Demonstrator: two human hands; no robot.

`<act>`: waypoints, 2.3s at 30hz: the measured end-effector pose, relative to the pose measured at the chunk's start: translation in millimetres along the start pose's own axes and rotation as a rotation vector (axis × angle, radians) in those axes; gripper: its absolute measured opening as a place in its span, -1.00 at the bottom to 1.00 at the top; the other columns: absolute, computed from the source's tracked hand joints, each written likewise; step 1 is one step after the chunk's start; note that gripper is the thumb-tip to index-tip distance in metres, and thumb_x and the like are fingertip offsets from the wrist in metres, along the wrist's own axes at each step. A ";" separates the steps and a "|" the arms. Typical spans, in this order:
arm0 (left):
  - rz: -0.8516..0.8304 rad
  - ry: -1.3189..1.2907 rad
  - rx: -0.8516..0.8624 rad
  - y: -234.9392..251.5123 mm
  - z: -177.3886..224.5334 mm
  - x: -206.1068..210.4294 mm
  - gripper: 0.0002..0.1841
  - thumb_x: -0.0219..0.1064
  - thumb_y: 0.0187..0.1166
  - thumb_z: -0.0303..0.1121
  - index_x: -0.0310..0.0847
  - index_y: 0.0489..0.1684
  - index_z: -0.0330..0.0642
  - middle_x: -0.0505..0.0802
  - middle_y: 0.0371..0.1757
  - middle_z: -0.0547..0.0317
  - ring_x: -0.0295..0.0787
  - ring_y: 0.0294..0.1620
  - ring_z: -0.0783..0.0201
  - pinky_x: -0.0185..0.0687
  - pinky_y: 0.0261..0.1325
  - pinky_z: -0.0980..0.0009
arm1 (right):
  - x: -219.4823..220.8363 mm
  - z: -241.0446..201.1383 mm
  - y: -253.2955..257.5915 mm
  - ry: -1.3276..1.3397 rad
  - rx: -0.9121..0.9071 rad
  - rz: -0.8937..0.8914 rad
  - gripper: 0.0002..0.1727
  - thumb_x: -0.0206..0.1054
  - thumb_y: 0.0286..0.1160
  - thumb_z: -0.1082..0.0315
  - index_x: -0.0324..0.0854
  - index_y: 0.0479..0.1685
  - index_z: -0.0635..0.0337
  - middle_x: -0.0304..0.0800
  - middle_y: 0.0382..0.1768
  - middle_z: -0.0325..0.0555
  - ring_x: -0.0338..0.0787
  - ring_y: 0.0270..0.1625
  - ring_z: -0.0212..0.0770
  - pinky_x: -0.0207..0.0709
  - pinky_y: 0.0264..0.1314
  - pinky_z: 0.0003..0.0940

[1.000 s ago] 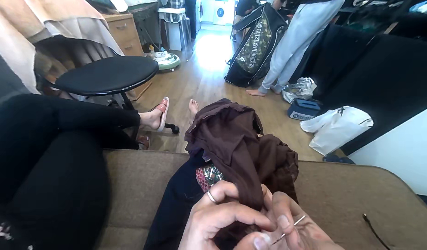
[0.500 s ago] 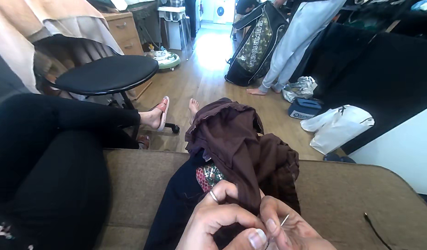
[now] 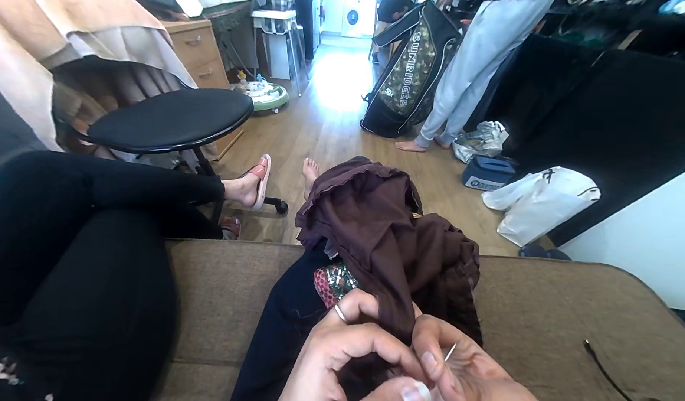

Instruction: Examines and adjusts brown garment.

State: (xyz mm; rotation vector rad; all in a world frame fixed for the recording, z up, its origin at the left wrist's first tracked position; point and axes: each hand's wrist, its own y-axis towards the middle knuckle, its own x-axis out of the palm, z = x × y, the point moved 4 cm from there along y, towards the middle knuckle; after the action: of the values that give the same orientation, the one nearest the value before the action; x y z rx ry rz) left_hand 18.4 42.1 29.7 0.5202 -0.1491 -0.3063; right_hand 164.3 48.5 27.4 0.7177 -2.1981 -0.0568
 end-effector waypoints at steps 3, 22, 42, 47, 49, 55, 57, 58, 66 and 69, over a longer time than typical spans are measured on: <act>0.038 -0.001 0.002 -0.4 -1.2 0.0 -0.89 0.48 0.56 -0.35 0.82 -0.24 -0.21 0.69 0.05 0.28 0.60 0.13 0.65 0.58 0.17 0.73 | 0.4 0.3 -0.4 -0.014 -0.015 0.010 -0.87 0.33 0.61 0.42 0.82 -0.12 0.06 0.75 -0.05 -0.38 0.70 0.10 -0.50 0.58 0.23 -0.56; 0.264 0.012 0.019 -3.1 2.4 -26.0 -0.75 0.37 0.61 -0.47 0.86 0.15 -0.08 0.82 0.20 0.30 0.75 0.12 0.52 0.74 0.14 0.60 | -4.3 -58.8 -24.5 -0.935 -0.512 0.105 -0.92 0.39 0.64 0.28 0.77 -0.04 -0.10 0.78 -0.10 -0.54 0.77 -0.03 -0.61 0.65 0.01 -0.72; 0.219 -0.069 0.009 -11.2 7.1 -15.3 -0.56 0.45 0.45 -0.65 0.77 0.30 -0.10 0.76 0.28 0.30 0.79 0.11 0.50 0.83 0.09 0.54 | 9.5 0.3 -15.0 -1.047 -0.349 0.131 -0.88 0.37 0.57 0.43 0.71 -0.14 0.33 0.69 -0.30 -0.15 0.66 -0.29 -0.59 0.54 -0.28 -0.78; 0.219 -0.091 0.013 -11.4 6.9 -14.5 -0.57 0.44 0.46 -0.63 0.77 0.31 -0.09 0.77 0.26 0.31 0.78 0.11 0.50 0.82 0.09 0.55 | 7.9 -0.3 -15.1 -1.032 -0.340 0.136 -0.88 0.36 0.58 0.43 0.71 -0.13 0.34 0.68 -0.32 -0.16 0.64 -0.32 -0.60 0.51 -0.32 -0.78; 0.216 -0.089 0.020 -11.6 7.0 -14.7 -0.59 0.42 0.50 -0.61 0.78 0.31 -0.09 0.77 0.25 0.30 0.78 0.10 0.52 0.81 0.08 0.57 | 7.7 -0.8 -15.2 -1.033 -0.332 0.133 -0.87 0.35 0.57 0.44 0.72 -0.13 0.35 0.68 -0.32 -0.15 0.63 -0.33 -0.59 0.50 -0.32 -0.78; 0.223 -0.077 0.030 -11.9 8.4 -14.2 -0.59 0.40 0.48 -0.66 0.78 0.29 -0.14 0.76 0.26 0.31 0.78 0.07 0.54 0.81 0.08 0.58 | 7.4 -0.9 -14.9 -1.035 -0.314 0.136 -0.87 0.36 0.54 0.45 0.73 -0.13 0.36 0.67 -0.35 -0.16 0.61 -0.34 -0.60 0.47 -0.33 -0.78; 0.223 -0.068 0.039 -11.9 8.7 -14.4 -0.59 0.41 0.48 -0.65 0.78 0.29 -0.13 0.76 0.24 0.31 0.78 0.07 0.54 0.81 0.09 0.58 | 7.6 -1.5 -14.7 -1.035 -0.321 0.135 -0.88 0.37 0.54 0.46 0.74 -0.13 0.35 0.67 -0.33 -0.15 0.62 -0.32 -0.60 0.49 -0.33 -0.79; 0.223 -0.067 0.038 -11.8 8.7 -14.7 -0.59 0.42 0.49 -0.63 0.78 0.29 -0.11 0.77 0.24 0.32 0.77 0.08 0.54 0.79 0.10 0.59 | 7.8 -1.9 -14.6 -1.041 -0.331 0.136 -0.89 0.37 0.54 0.46 0.75 -0.13 0.34 0.67 -0.31 -0.15 0.64 -0.30 -0.60 0.51 -0.31 -0.79; 0.153 -0.136 -0.002 -10.5 6.1 -15.4 -0.58 0.42 0.46 -0.63 0.79 0.29 -0.10 0.79 0.16 0.33 0.76 0.06 0.55 0.78 0.08 0.58 | 4.1 -2.7 -13.1 -1.099 -0.401 0.136 -0.87 0.37 0.65 0.34 0.73 -0.14 0.22 0.62 -0.20 -0.19 0.64 -0.15 -0.63 0.55 -0.12 -0.83; 0.140 -0.130 -0.007 -10.3 5.2 -12.5 -0.59 0.44 0.46 -0.63 0.78 0.28 -0.10 0.79 0.12 0.34 0.77 0.01 0.55 0.79 0.05 0.59 | 2.9 -1.5 -13.1 -1.080 -0.391 0.146 -0.84 0.40 0.63 0.30 0.69 -0.19 0.24 0.64 -0.21 -0.20 0.65 -0.15 -0.63 0.57 -0.10 -0.82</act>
State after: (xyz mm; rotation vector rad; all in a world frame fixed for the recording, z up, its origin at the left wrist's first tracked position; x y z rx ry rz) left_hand 2.9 35.2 28.1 0.4804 -0.3093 -0.2038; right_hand 170.1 36.3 26.9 0.2991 -3.0865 -0.9660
